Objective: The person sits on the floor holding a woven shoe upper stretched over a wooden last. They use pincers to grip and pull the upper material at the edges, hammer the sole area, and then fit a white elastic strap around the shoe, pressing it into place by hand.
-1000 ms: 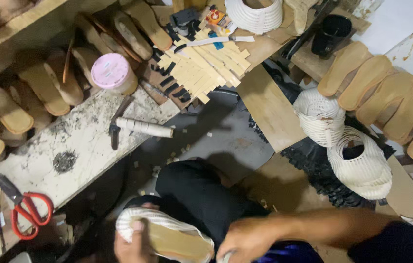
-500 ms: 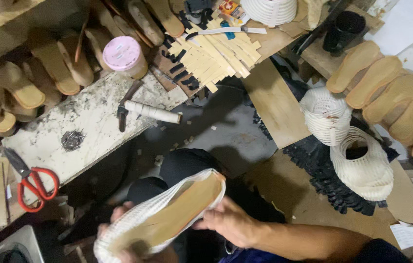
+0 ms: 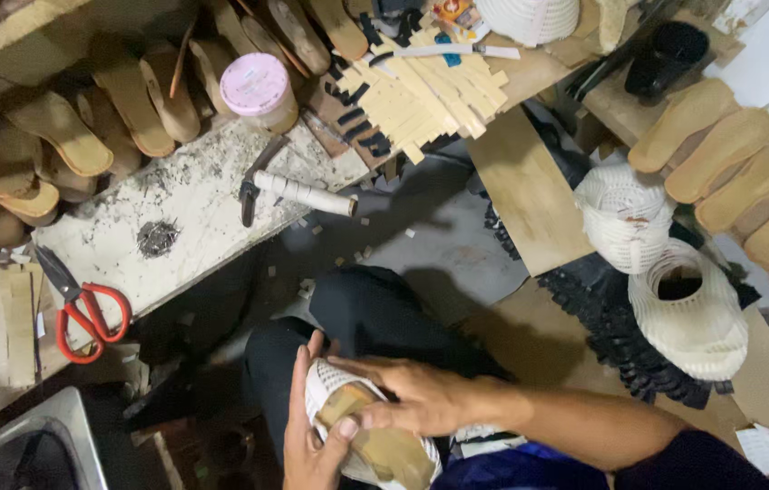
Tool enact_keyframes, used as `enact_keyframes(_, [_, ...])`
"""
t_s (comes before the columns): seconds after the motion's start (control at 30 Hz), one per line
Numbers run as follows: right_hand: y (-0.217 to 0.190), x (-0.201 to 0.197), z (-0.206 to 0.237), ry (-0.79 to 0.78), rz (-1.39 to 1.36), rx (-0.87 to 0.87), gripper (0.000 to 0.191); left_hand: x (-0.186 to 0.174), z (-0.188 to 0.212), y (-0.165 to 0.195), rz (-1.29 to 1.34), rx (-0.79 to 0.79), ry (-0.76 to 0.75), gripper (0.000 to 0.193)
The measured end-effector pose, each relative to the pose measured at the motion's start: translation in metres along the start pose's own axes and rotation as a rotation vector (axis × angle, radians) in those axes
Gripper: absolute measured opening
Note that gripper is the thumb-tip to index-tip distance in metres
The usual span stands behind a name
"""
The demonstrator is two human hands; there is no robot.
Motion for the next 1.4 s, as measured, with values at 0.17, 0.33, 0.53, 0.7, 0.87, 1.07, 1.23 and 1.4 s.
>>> enact_keyframes(0.17, [0.004, -0.025, 0.01, -0.027, 0.046, -0.019, 0.043, -0.008, -0.003, 0.016, -0.068, -0.094, 0.005, 0.09])
enact_keyframes(0.33, [-0.008, -0.045, 0.009, 0.165, 0.168, 0.038, 0.035, 0.005, -0.018, 0.017, -0.141, -0.001, -0.025, 0.073])
enact_keyframes(0.53, [-0.036, -0.055, -0.017, 0.264, 0.426, -0.219, 0.037, -0.006, -0.033, 0.026, -0.296, 0.141, -0.054, 0.057])
enact_keyframes(0.7, [-0.056, -0.057, -0.032, 0.258, 0.545, -0.27, 0.028, -0.009, -0.032, 0.036, -0.355, 0.176, -0.043, 0.052])
enact_keyframes(0.87, [-0.073, -0.061, -0.037, 0.208, 0.692, -0.346, 0.025, -0.008, -0.033, 0.037, -0.389, 0.195, -0.059, 0.054])
enact_keyframes(1.07, [-0.082, -0.06, -0.04, 0.21, 0.986, -0.504, 0.03, -0.015, -0.032, 0.047, -0.603, 0.168, -0.104, 0.057])
enact_keyframes(1.23, [-0.08, -0.058, -0.046, 0.217, 0.995, -0.597, 0.028, -0.019, -0.035, 0.063, -0.736, 0.216, -0.16, 0.06])
enact_keyframes(1.4, [-0.071, -0.062, -0.051, 0.244, 0.878, -0.447, 0.022, -0.017, -0.032, 0.061, -0.508, 0.185, -0.017, 0.037])
Point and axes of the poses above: each hand's wrist, its own z-axis away from the middle knuckle, its own x-axis out of the palm, y = z × x, the point moved 2 cm from there along -z, towards the middle knuckle, and after that the axes turned 10 degrees about -y, right-handed, at the moved point
